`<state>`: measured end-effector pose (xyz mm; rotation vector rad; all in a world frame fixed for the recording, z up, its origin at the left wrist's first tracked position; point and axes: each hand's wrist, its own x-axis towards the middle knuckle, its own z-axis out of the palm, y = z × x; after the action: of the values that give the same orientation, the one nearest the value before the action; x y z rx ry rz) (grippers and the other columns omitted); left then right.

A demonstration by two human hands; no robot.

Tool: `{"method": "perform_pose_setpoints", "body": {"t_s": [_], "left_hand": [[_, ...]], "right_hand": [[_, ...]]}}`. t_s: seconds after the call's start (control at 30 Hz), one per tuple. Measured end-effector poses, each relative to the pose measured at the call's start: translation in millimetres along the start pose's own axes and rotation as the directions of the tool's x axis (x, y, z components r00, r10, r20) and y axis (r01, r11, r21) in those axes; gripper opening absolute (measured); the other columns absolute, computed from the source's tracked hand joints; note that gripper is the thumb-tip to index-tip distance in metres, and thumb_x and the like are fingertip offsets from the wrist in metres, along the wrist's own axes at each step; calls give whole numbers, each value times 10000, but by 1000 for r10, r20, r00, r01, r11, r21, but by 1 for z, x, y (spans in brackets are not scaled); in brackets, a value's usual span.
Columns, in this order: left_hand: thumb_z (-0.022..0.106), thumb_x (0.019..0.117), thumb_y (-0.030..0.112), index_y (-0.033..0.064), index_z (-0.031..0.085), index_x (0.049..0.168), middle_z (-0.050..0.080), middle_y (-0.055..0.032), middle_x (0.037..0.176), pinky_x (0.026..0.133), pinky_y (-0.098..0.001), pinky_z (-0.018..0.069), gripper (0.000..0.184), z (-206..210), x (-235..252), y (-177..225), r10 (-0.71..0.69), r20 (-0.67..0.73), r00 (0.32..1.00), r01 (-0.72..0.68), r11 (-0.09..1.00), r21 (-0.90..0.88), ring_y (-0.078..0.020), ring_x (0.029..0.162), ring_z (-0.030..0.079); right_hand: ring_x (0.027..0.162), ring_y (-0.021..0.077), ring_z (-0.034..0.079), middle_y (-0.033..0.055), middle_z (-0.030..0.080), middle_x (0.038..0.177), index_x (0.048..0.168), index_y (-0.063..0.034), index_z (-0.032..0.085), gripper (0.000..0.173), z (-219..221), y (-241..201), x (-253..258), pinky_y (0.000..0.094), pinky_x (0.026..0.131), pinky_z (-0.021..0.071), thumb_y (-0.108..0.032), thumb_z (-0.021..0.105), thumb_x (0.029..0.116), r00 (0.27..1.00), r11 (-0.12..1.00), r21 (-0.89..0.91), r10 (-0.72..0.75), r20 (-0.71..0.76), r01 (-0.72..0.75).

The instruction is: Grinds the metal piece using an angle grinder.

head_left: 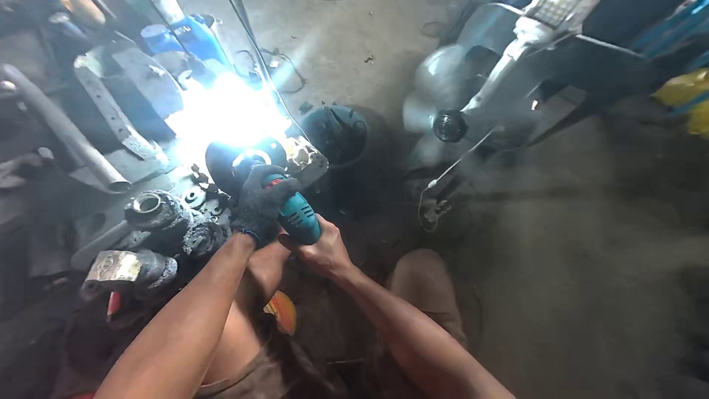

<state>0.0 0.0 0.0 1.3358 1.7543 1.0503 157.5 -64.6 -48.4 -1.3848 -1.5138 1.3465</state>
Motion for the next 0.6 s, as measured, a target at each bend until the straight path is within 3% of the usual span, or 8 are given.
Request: {"method": "perform_pose_setpoints", "body": {"t_s": [0.13, 0.23, 0.27, 0.33, 0.43, 0.6], "left_hand": [[811, 845, 363, 201, 652, 1206, 710, -49, 1025, 776, -438, 599, 426, -2, -4, 1, -4, -2, 1000, 4, 999, 40, -181, 887, 699], [786, 883, 372, 180, 596, 1267, 691, -82, 1102, 856, -489, 570, 469, -8, -15, 14, -50, 48, 998, 41, 983, 177, -221, 969, 684], [780, 862, 422, 190, 627, 1264, 706, -72, 1097, 847, -492, 577, 489, -7, -12, 7, -24, 14, 1000, 21, 982, 185, -211, 964, 695], [776, 847, 469, 186, 651, 1251, 703, -71, 1100, 846, -485, 580, 509, -9, -5, -5, 17, -14, 1000, -15, 989, 150, -200, 965, 693], [798, 850, 409, 152, 645, 1225, 683, -87, 1101, 844, -473, 569, 480, -12, -2, -11, 29, -12, 999, -28, 996, 86, -207, 965, 674], [780, 852, 417, 181, 653, 1209, 695, -52, 1086, 823, -432, 585, 447, -15, -3, -13, 21, -16, 1000, -20, 997, 79, -170, 940, 688]], "right_hand": [[848, 130, 717, 26, 736, 916, 1178, -137, 677, 547, 0, -1, -1, 404, 786, 615, -401, 888, 749, 1000, 1000, 2, -2, 21, 2], [858, 145, 716, 30, 736, 928, 1196, -140, 673, 551, -1, -3, -2, 422, 794, 612, -411, 879, 762, 999, 1000, -17, 9, 37, -8], [848, 142, 717, 28, 736, 920, 1193, -144, 674, 548, 0, -4, -2, 423, 783, 614, -414, 880, 763, 999, 1000, -20, 10, 41, -9], [834, 150, 716, 36, 732, 908, 1185, -138, 674, 544, 0, -5, -1, 431, 764, 613, -414, 880, 763, 998, 1000, -20, 11, 57, -10], [834, 169, 714, 48, 726, 905, 1178, -136, 668, 540, 2, -6, -2, 450, 754, 607, -418, 878, 769, 996, 999, -24, 24, 82, -22], [805, 163, 714, 37, 725, 887, 1185, -155, 666, 546, 6, -7, -3, 446, 726, 612, -432, 883, 767, 996, 999, -23, 41, 84, -39]]}}
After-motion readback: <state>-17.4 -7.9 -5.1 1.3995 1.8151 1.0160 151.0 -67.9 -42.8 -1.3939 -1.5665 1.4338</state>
